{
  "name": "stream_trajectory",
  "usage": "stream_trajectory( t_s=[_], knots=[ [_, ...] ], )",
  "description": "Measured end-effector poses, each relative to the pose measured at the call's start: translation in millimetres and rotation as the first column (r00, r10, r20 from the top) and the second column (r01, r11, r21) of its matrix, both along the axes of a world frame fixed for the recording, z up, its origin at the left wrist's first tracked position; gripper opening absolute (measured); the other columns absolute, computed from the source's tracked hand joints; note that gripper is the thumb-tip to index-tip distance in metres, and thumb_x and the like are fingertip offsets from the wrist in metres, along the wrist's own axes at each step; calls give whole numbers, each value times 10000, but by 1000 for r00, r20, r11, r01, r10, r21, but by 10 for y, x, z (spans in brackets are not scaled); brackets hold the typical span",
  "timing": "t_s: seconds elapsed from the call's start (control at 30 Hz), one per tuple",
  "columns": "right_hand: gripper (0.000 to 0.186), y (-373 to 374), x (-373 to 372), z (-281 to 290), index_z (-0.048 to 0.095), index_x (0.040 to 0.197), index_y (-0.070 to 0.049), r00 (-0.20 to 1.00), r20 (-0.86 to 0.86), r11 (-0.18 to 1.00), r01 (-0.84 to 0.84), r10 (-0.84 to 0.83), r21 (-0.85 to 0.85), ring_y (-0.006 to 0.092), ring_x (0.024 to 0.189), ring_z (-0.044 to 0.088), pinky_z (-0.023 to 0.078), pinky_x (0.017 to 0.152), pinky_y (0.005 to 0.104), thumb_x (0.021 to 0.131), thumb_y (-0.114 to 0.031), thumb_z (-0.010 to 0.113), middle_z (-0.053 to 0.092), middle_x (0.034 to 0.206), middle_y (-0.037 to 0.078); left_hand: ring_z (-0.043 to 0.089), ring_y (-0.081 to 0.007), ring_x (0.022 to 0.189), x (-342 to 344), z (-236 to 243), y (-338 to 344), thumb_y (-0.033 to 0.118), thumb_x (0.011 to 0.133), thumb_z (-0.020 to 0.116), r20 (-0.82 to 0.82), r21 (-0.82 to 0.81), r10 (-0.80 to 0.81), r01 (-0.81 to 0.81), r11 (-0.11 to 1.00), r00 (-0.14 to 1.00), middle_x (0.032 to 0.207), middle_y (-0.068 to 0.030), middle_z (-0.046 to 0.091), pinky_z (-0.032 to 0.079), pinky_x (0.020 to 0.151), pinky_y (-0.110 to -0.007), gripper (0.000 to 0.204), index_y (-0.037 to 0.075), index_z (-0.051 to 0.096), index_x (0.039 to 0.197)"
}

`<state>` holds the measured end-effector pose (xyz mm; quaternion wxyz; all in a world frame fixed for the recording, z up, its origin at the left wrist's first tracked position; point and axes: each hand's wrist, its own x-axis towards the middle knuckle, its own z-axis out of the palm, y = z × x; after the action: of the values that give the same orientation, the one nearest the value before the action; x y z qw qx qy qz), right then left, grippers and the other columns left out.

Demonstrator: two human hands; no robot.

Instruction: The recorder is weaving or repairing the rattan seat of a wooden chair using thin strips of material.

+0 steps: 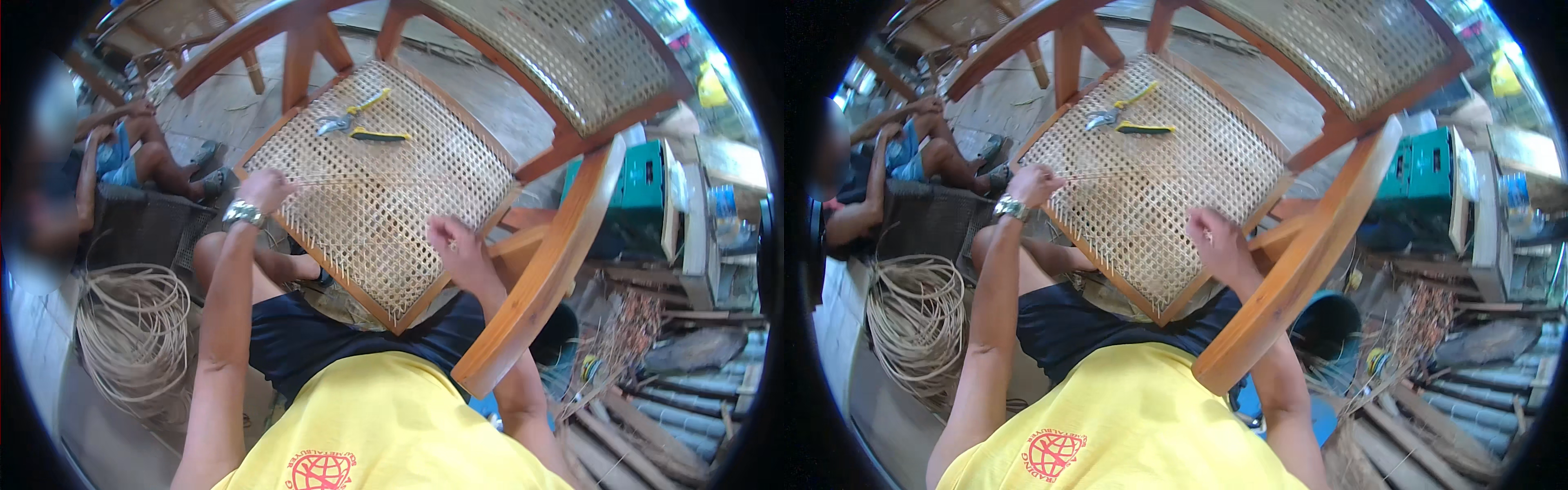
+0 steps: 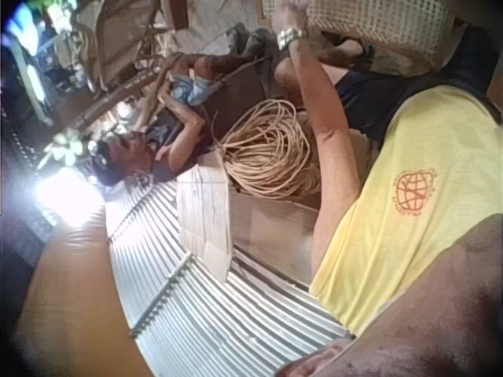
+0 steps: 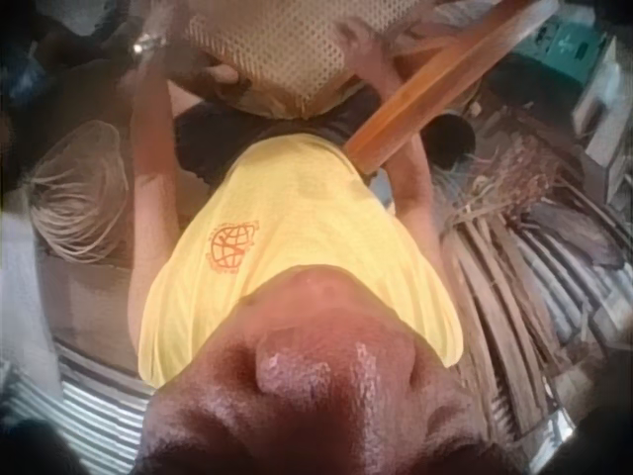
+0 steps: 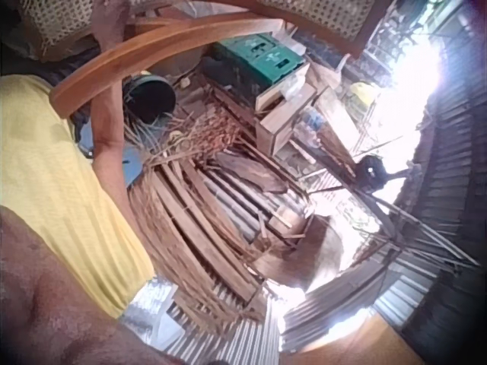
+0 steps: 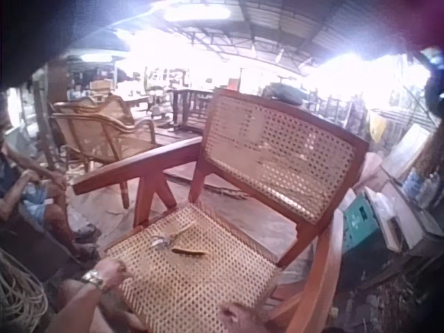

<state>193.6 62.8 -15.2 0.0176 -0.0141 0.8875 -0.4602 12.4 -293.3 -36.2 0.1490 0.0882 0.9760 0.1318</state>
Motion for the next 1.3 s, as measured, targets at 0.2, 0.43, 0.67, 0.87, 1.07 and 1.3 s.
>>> stream_trajectory(
  t_s=[0.2,0.43,0.67,0.87,1.07,1.3],
  knots=[
    [290,443,1705,373,634,1212,19,877,476,768,255,73,-588,168,1013,650,510,948,326,994,-172,630,697,1078,65,666,-228,646,-507,-611,-1083,487,803,737,150,17,126,-130,991,981,724,-100,714,517,628,-387,456,31,753,813],
    [360,1700,3970,187,657,1160,-54,310,531,197,946,-788,-258,102,824,633,498,741,263,972,-361,654,686,967,38,683,-316,700,-1088,-1143,-1631,465,837,726,159,166,-236,209,964,959,754,-166,707,528,671,-416,460,6,735,812],
    [394,2092,4058,-541,609,1208,-49,206,477,36,939,-854,-341,88,820,618,492,716,226,955,-340,687,666,987,44,683,-357,734,-1065,-649,-1832,479,840,718,-12,-148,-216,212,966,976,776,-193,705,528,701,-443,480,0,732,814],
    [627,3061,3471,-2133,498,1368,7,213,430,218,975,-878,-38,210,965,659,534,838,328,896,-325,743,658,1146,131,683,-391,763,-628,-353,-1449,490,843,712,-175,-385,-176,97,918,969,794,-216,703,529,726,-465,497,-6,730,816],
    [887,3094,2867,-3044,452,1431,34,96,570,150,987,-816,50,329,1258,558,418,1073,408,746,-347,866,586,1363,205,680,-431,842,190,395,-1262,541,847,676,-114,-619,-37,-42,784,993,877,-242,711,525,788,-497,540,6,747,857],
    [781,2968,2695,-3613,513,1398,-4,106,651,148,989,-752,10,299,1208,589,450,1029,379,768,-345,824,614,1321,208,706,-304,699,668,434,-1760,579,854,653,-94,-518,143,-171,838,985,711,-165,709,538,711,-435,581,7,756,835]
  ],
)
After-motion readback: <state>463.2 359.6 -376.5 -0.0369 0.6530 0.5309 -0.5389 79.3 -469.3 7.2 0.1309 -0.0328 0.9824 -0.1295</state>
